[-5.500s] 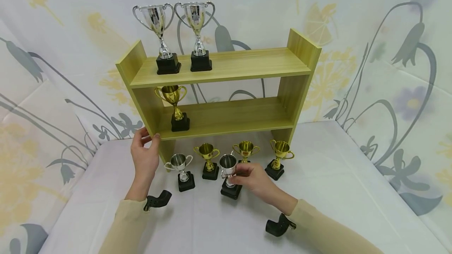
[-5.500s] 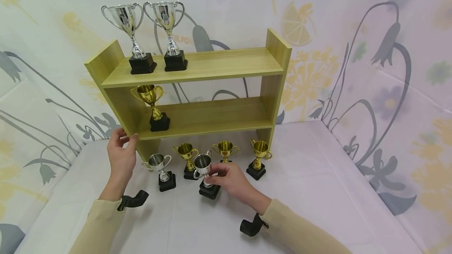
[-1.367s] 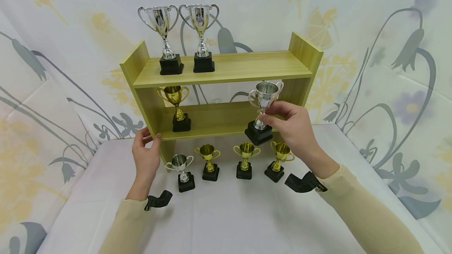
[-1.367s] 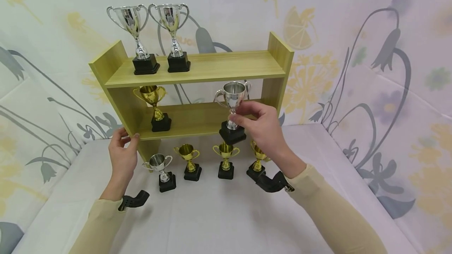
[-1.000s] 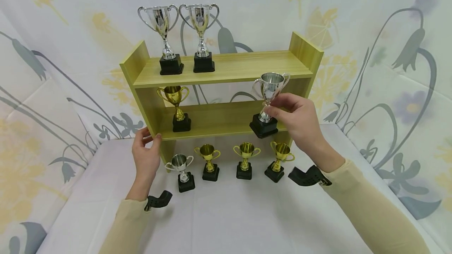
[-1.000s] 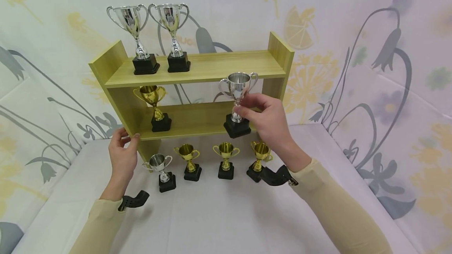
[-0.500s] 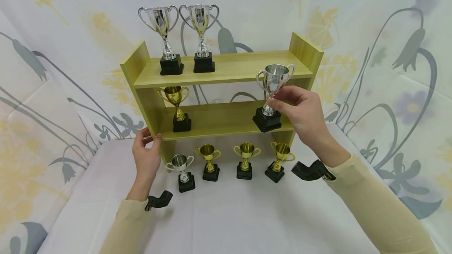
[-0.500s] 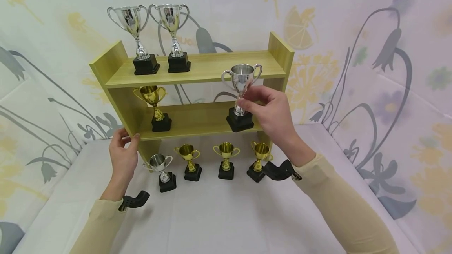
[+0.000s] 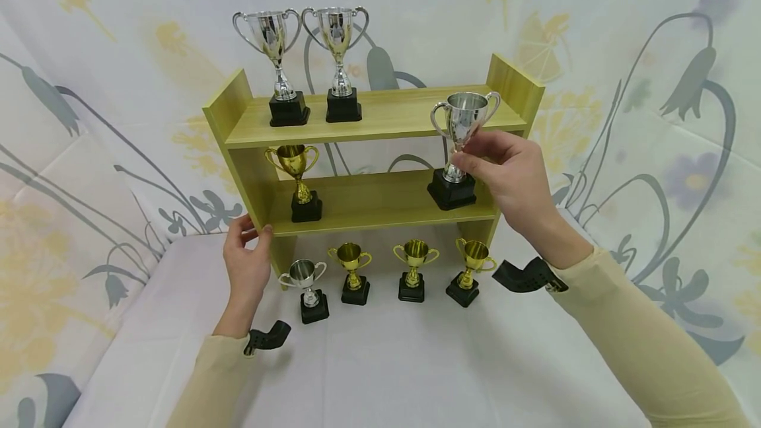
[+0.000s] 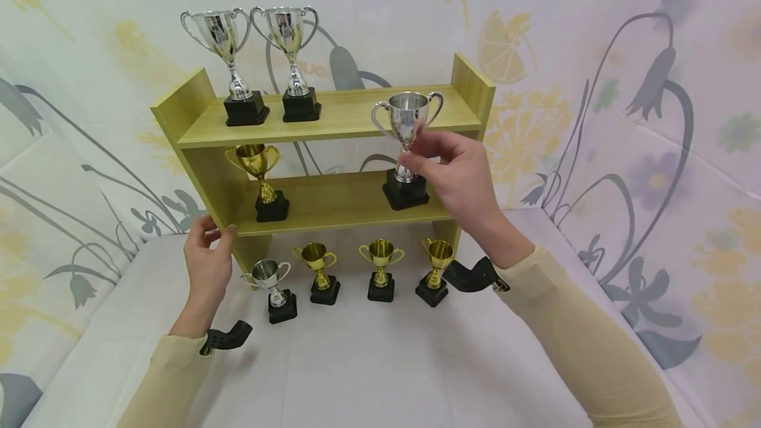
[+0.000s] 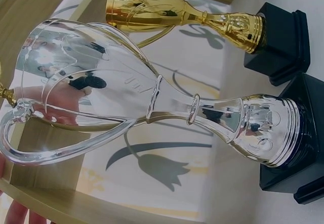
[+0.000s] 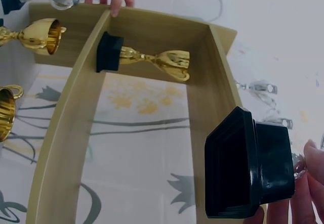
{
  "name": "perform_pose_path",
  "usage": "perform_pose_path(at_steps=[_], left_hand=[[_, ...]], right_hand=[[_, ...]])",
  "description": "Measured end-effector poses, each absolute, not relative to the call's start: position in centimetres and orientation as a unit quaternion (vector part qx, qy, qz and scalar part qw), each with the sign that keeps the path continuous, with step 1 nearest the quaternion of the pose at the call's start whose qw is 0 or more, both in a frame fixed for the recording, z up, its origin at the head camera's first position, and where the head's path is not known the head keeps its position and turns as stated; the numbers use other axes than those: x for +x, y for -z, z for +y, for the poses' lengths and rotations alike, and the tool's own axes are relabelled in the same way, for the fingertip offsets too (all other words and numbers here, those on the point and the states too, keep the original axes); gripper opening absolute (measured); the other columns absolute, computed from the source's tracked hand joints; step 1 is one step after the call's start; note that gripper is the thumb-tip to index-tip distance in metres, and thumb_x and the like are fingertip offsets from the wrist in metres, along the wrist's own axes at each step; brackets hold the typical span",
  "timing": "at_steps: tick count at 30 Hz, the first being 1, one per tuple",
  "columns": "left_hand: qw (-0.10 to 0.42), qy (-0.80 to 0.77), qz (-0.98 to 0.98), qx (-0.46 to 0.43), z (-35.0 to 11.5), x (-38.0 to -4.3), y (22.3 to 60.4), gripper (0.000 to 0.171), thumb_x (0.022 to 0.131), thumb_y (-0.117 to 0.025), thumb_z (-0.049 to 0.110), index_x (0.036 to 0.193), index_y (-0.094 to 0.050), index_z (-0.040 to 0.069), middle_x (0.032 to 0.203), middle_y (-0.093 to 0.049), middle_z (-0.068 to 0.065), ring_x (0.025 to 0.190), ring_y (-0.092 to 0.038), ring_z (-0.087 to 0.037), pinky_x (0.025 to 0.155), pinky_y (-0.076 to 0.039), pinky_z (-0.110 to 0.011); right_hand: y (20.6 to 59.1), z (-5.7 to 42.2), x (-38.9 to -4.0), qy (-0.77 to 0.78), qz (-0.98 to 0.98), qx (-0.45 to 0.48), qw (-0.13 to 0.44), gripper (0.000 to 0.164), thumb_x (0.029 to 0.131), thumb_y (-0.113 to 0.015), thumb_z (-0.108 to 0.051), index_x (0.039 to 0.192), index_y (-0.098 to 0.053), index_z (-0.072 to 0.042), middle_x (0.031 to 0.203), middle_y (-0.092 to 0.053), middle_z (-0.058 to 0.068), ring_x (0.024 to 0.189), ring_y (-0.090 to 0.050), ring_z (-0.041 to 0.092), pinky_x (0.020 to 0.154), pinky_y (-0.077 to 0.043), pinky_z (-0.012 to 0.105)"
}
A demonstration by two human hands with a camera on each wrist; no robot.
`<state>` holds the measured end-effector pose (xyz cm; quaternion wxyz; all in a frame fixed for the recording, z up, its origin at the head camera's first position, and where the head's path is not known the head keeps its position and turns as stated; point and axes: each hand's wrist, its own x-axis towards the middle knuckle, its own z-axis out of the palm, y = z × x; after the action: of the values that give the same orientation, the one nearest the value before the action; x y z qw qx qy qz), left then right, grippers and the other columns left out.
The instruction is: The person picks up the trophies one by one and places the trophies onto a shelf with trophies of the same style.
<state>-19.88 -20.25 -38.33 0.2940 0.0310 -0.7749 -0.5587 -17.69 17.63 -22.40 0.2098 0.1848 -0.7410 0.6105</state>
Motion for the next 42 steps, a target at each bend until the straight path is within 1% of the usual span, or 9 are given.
perform_pose_path(at_steps=[3,7,10,16,23,27,36,38,42], left_hand=[[0.294,0.56,-0.774,0.032,-20.2,-19.9,38.3,0.035,0.099,-0.057,0.016,0.132,-0.056,0.004,0.12,-0.056,-0.01,0.104,-0.05,-0.011,0.084,-0.05,-0.029],[0.293,0.565,-0.771,0.031,-20.1,-19.9,38.2,0.035,0.099,-0.058,0.016,0.131,-0.056,0.004,0.12,-0.056,-0.01,0.104,-0.05,-0.012,0.087,-0.05,-0.035],[0.293,0.566,-0.77,0.03,-20.1,-19.9,38.2,0.035,0.099,-0.058,0.016,0.131,-0.056,0.004,0.12,-0.056,-0.01,0.104,-0.05,-0.012,0.087,-0.051,-0.036],[0.294,0.563,-0.772,0.033,-20.2,-19.9,38.3,0.035,0.099,-0.057,0.016,0.132,-0.057,0.005,0.12,-0.056,-0.009,0.104,-0.05,-0.011,0.084,-0.05,-0.03],[0.297,0.569,-0.766,0.031,-20.2,-19.7,38.1,0.034,0.098,-0.058,0.016,0.131,-0.058,0.004,0.119,-0.056,-0.009,0.102,-0.051,-0.011,0.082,-0.049,-0.023],[0.298,0.571,-0.764,0.027,-20.2,-19.7,38.1,0.034,0.098,-0.058,0.015,0.131,-0.058,0.004,0.119,-0.056,-0.009,0.102,-0.051,-0.011,0.08,-0.048,-0.021],[0.295,0.573,-0.764,0.027,-20.3,-19.8,38.3,0.034,0.098,-0.059,0.015,0.131,-0.058,0.005,0.119,-0.056,-0.009,0.104,-0.051,-0.013,0.081,-0.049,-0.023],[0.294,0.572,-0.765,0.029,-20.3,-19.9,38.3,0.034,0.098,-0.059,0.015,0.131,-0.058,0.005,0.119,-0.056,-0.008,0.103,-0.051,-0.012,0.08,-0.048,-0.021],[0.296,0.578,-0.76,0.027,-19.9,-19.5,37.9,0.034,0.098,-0.057,0.009,0.131,-0.057,0.001,0.117,-0.055,-0.008,0.102,-0.05,-0.011,0.077,-0.047,-0.016]], right_hand=[[22.1,17.6,-17.7,-0.617,-0.736,0.187,0.208,0.013,0.086,-0.076,-0.005,0.099,-0.074,-0.003,0.089,-0.071,0.0,0.084,-0.062,0.017,0.073,-0.052,0.023],[21.8,17.5,-17.9,-0.618,-0.733,0.191,0.21,0.013,0.086,-0.076,-0.004,0.099,-0.073,-0.001,0.088,-0.071,0.0,0.083,-0.062,0.017,0.073,-0.052,0.023],[21.7,17.5,-18.1,-0.617,-0.732,0.193,0.213,0.013,0.086,-0.076,-0.004,0.098,-0.074,0.0,0.088,-0.072,-0.001,0.084,-0.063,0.016,0.073,-0.052,0.023],[21.3,17.4,-18.5,-0.624,-0.725,0.197,0.213,0.013,0.085,-0.077,-0.005,0.098,-0.075,-0.002,0.088,-0.072,0.001,0.084,-0.063,0.017,0.072,-0.051,0.022],[20.7,17.2,-18.8,-0.605,-0.742,0.19,0.22,0.017,0.087,-0.076,-0.009,0.103,-0.074,-0.007,0.093,-0.072,0.002,0.089,-0.064,0.018,0.074,-0.051,0.023],[20.2,16.9,-18.9,-0.608,-0.739,0.186,0.222,0.018,0.087,-0.076,-0.009,0.105,-0.073,-0.007,0.096,-0.071,0.003,0.09,-0.064,0.02,0.076,-0.052,0.023],[19.1,16.2,-19.4,-0.648,-0.705,0.176,0.229,0.015,0.083,-0.08,-0.007,0.096,-0.074,-0.006,0.088,-0.069,0.005,0.084,-0.062,0.02,0.073,-0.051,0.024],[19.0,16.1,-19.5,-0.651,-0.701,0.176,0.232,0.014,0.083,-0.08,-0.007,0.095,-0.074,-0.006,0.087,-0.069,0.005,0.083,-0.062,0.02,0.074,-0.051,0.025],[18.6,15.9,-19.7,-0.665,-0.685,0.187,0.232,0.013,0.083,-0.079,-0.005,0.095,-0.073,-0.004,0.087,-0.068,0.007,0.082,-0.061,0.022,0.073,-0.051,0.025]])
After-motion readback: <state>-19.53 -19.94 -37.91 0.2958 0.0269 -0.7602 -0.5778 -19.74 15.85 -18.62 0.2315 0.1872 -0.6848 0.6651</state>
